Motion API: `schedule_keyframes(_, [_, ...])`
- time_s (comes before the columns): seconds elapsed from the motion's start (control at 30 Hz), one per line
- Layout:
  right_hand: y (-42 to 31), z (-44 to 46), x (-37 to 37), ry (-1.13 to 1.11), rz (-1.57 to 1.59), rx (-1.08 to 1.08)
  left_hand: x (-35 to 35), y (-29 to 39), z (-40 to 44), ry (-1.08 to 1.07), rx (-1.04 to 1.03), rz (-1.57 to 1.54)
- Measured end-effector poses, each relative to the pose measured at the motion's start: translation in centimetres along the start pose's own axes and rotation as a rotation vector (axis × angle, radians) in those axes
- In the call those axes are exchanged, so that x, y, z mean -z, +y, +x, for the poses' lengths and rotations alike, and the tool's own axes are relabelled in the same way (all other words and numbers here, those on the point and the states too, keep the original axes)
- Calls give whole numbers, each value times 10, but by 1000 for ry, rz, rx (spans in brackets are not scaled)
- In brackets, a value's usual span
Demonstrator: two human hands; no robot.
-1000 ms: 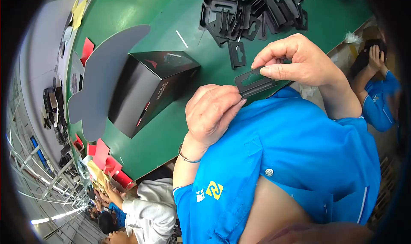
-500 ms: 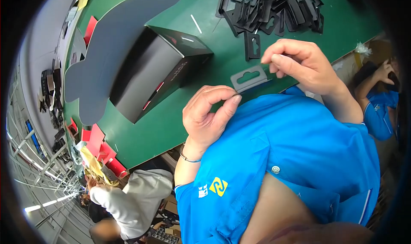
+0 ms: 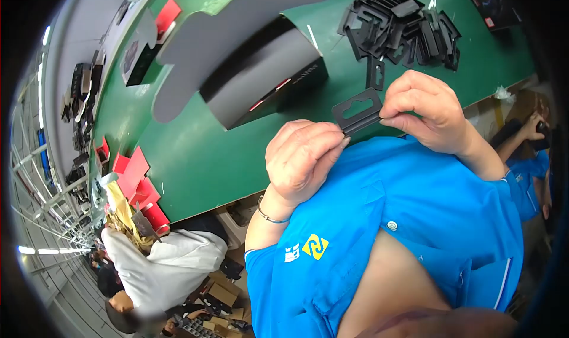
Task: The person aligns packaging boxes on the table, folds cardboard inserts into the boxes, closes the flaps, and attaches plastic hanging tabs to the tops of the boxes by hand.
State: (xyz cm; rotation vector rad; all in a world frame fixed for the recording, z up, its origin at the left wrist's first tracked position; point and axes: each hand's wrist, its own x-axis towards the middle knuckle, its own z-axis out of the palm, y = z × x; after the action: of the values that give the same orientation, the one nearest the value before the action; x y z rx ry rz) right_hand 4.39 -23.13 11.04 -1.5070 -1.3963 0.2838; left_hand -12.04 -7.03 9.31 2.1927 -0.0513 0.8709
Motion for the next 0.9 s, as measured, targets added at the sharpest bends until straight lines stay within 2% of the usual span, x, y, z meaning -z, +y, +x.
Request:
schedule_keyframes(0.07, [-11,7,6,-24,-6,34,18,11,5,10,-24,39])
schedule_keyframes(0.13, [-17,28,15,-40,-28,108,51,20,16,107,-197,100])
schedule_keyframes(0.2, [-25,51,14,-47,-31,185,87,17,28,268,-185,187])
schedule_keyframes(0.23, [-29,63,13,-61,-28,222,104,15,37,259,-142,331])
schedule_keyframes(0.3, [-37,83,10,-91,-25,284,117,4,61,244,10,336])
schedule_keyframes(0.37, [-36,98,5,-112,-51,290,122,-6,80,107,142,216])
schedule_keyframes(0.4, [-32,105,0,-132,-68,276,124,-11,86,117,131,220])
schedule_keyframes(0.47, [-25,114,-8,-171,-99,239,127,-18,95,-64,254,61])
schedule_keyframes(0.5, [-22,118,-12,-172,-104,247,129,-20,98,-58,248,63])
schedule_keyframes(0.63, [-13,128,-22,-92,-185,331,131,-23,106,-278,382,-2])
schedule_keyframes(0.9, [-7,130,-24,-26,-243,315,130,-32,102,-287,340,24])
